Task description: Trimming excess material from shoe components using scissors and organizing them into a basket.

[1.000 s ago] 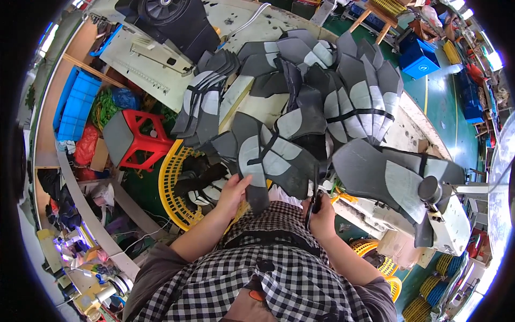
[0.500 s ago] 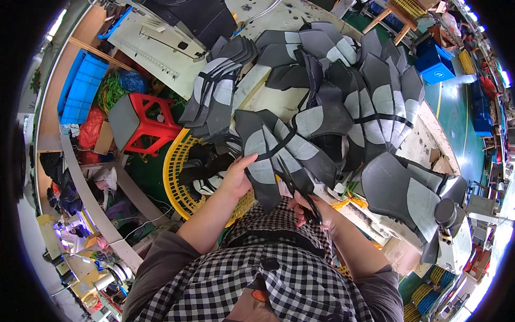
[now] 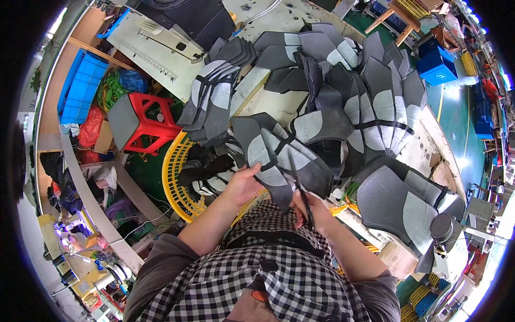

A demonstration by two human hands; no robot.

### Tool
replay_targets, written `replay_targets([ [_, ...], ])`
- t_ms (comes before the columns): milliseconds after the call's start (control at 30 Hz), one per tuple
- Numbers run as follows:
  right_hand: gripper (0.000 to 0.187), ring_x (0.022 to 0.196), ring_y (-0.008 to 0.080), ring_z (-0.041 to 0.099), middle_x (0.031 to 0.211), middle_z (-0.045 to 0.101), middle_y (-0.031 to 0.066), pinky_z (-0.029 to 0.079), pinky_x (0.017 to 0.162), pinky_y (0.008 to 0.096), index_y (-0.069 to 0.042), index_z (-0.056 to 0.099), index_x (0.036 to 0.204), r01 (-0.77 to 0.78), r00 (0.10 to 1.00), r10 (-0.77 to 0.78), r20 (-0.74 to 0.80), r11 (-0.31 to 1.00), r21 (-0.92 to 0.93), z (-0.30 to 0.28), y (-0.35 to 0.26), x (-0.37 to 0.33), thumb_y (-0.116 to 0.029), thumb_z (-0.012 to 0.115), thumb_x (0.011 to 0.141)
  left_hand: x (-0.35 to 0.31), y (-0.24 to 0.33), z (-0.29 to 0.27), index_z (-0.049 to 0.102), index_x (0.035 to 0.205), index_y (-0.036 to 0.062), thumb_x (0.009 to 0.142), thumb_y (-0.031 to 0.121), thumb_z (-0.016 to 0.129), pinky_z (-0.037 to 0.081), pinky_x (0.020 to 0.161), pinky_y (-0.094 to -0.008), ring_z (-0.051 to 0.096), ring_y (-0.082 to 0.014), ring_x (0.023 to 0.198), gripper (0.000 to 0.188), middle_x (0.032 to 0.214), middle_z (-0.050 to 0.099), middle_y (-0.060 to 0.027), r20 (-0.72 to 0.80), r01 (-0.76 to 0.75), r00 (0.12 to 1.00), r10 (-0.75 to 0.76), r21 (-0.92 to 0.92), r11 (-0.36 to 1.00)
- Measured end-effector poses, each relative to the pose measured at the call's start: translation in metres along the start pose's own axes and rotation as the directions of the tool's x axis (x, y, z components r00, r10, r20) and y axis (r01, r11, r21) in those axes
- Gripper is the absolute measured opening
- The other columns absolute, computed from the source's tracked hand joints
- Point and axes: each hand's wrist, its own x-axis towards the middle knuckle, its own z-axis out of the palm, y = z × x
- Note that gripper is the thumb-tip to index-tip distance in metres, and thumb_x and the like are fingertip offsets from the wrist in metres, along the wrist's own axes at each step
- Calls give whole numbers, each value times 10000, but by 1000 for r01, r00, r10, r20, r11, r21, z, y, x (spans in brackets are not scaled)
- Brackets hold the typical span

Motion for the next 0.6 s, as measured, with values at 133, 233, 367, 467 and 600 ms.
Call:
replay_targets([
  [133,655,501,118,473,604,433,0,511,546,297,6,529,898,-83,994,86,74,995,-49,-26,-13,5,-637,409,859,0,9,5,535,1145,29,820,136,651,412,916,-347,554,-195,1030,361,1114,600,-64,5,-189,981,192,225,956],
  [233,697,530,107,468,620,429,-12,489,541,287,4,535,917,-166,974,172,144,985,-56,-34,-21,15,-679,431,823,-5,20,7,541,1130,8,810,143,656,437,878,-328,577,-190,974,366,1074,614,-81,-33,-217,965,262,465,858],
  [367,652,513,109,453,609,429,-4,425,478,272,-16,528,867,-129,978,134,158,991,-41,-18,-24,30,-662,439,837,-7,26,6,537,1128,0,804,145,667,432,885,-328,571,-179,983,378,1072,611,-87,-25,-201,967,255,545,814],
  [467,644,471,110,433,575,410,6,377,417,259,-12,511,824,-46,999,46,4,999,6,-2,-19,31,-656,517,801,-3,19,13,527,1137,-15,800,155,684,429,898,-331,570,-195,995,409,1070,610,-96,-110,-240,943,313,426,872],
  [600,617,470,117,454,582,433,15,386,407,249,-11,517,818,0,995,-14,-97,989,-147,7,-9,26,-627,541,806,-1,10,24,474,1187,-24,774,166,724,428,915,-349,563,-217,1022,519,1110,588,-109,-18,-99,994,105,196,976],
])
